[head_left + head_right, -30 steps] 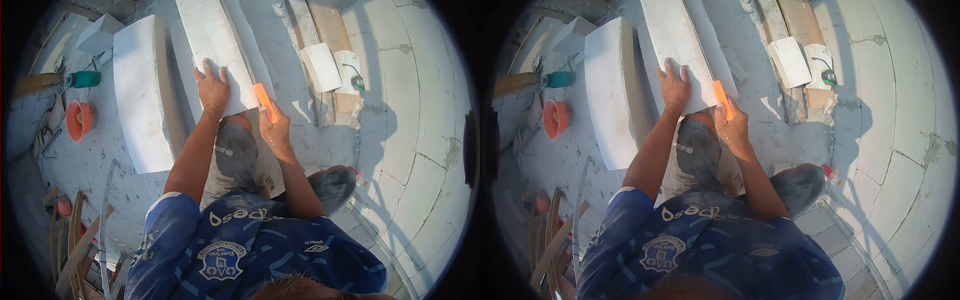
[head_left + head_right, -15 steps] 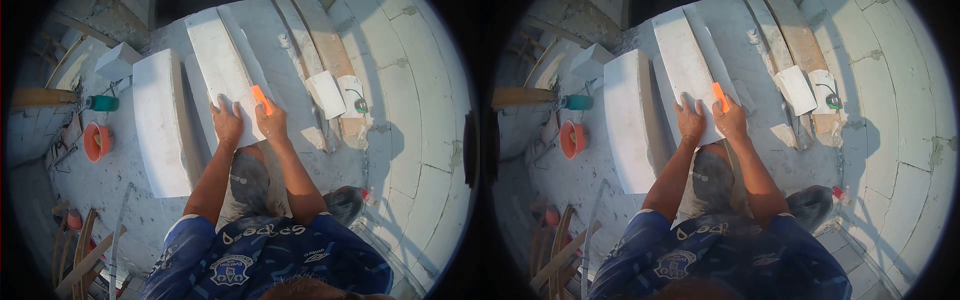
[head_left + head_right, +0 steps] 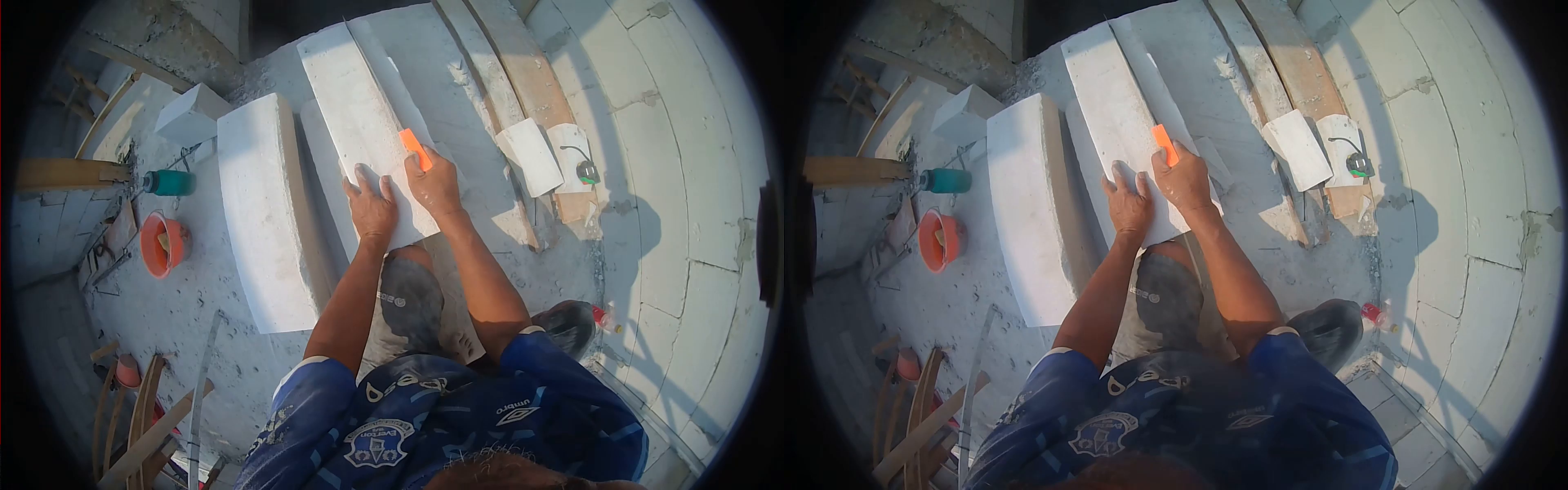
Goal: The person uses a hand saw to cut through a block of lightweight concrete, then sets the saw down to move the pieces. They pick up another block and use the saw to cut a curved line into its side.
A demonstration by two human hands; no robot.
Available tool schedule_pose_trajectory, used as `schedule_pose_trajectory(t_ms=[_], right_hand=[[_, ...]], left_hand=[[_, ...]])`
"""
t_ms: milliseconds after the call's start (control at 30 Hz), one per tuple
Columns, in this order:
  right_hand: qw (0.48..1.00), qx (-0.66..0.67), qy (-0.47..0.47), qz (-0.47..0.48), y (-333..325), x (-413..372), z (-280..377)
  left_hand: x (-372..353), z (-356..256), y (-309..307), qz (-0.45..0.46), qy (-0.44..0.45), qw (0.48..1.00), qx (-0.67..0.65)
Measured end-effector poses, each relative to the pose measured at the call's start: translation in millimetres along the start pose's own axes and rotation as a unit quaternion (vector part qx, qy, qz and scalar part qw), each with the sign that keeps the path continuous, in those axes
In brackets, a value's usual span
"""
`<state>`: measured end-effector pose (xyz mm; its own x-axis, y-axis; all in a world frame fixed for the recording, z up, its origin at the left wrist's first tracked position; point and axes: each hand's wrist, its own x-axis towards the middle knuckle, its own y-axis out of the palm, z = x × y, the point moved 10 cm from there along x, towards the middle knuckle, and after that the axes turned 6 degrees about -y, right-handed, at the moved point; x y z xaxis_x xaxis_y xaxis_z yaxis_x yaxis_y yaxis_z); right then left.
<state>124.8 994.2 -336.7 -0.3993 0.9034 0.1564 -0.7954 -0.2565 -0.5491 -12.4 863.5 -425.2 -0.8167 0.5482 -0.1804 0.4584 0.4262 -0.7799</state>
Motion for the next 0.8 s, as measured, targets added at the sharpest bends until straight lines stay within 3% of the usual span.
schedule_pose_trajectory(t_ms=[133,267,367,400,467,567,700,800], right_hand=[[0.999,0.014,0.028,0.023,-2.9,2.7,5.5],[0.994,0.098,0.001,-0.051,-55.9,-150.9,-12.5],[0.989,0.117,-0.053,-0.078,-59.9,-169.6,-31.7],[0.992,0.114,0.043,-0.021,-52.1,-134.8,-27.1],[0.995,0.074,0.062,0.029,-24.7,-69.5,-25.3],[0.996,0.077,0.035,0.003,-27.4,-89.2,-20.3],[0.995,0.076,0.021,-0.055,-74.8,-209.0,-41.2],[0.994,0.085,-0.004,-0.063,-76.7,-204.7,-33.8]], left_hand=[[0.0,1.4,2.1,0.008,-0.001,1.0,0.007],[-3.7,-1.0,-1.5,0.007,0.004,1.0,0.012],[-1.5,4.1,3.4,-0.016,0.011,0.999,0.033],[-15.4,11.2,6.8,0.003,-0.002,0.999,0.041],[-4.2,5.0,2.3,-0.002,-0.004,1.0,0.029],[-0.1,12.4,8.8,-0.023,0.017,0.998,0.05],[-3.5,7.7,7.8,-0.011,0.016,1.0,0.023],[-1.1,13.3,9.7,-0.02,0.017,0.999,0.035]])
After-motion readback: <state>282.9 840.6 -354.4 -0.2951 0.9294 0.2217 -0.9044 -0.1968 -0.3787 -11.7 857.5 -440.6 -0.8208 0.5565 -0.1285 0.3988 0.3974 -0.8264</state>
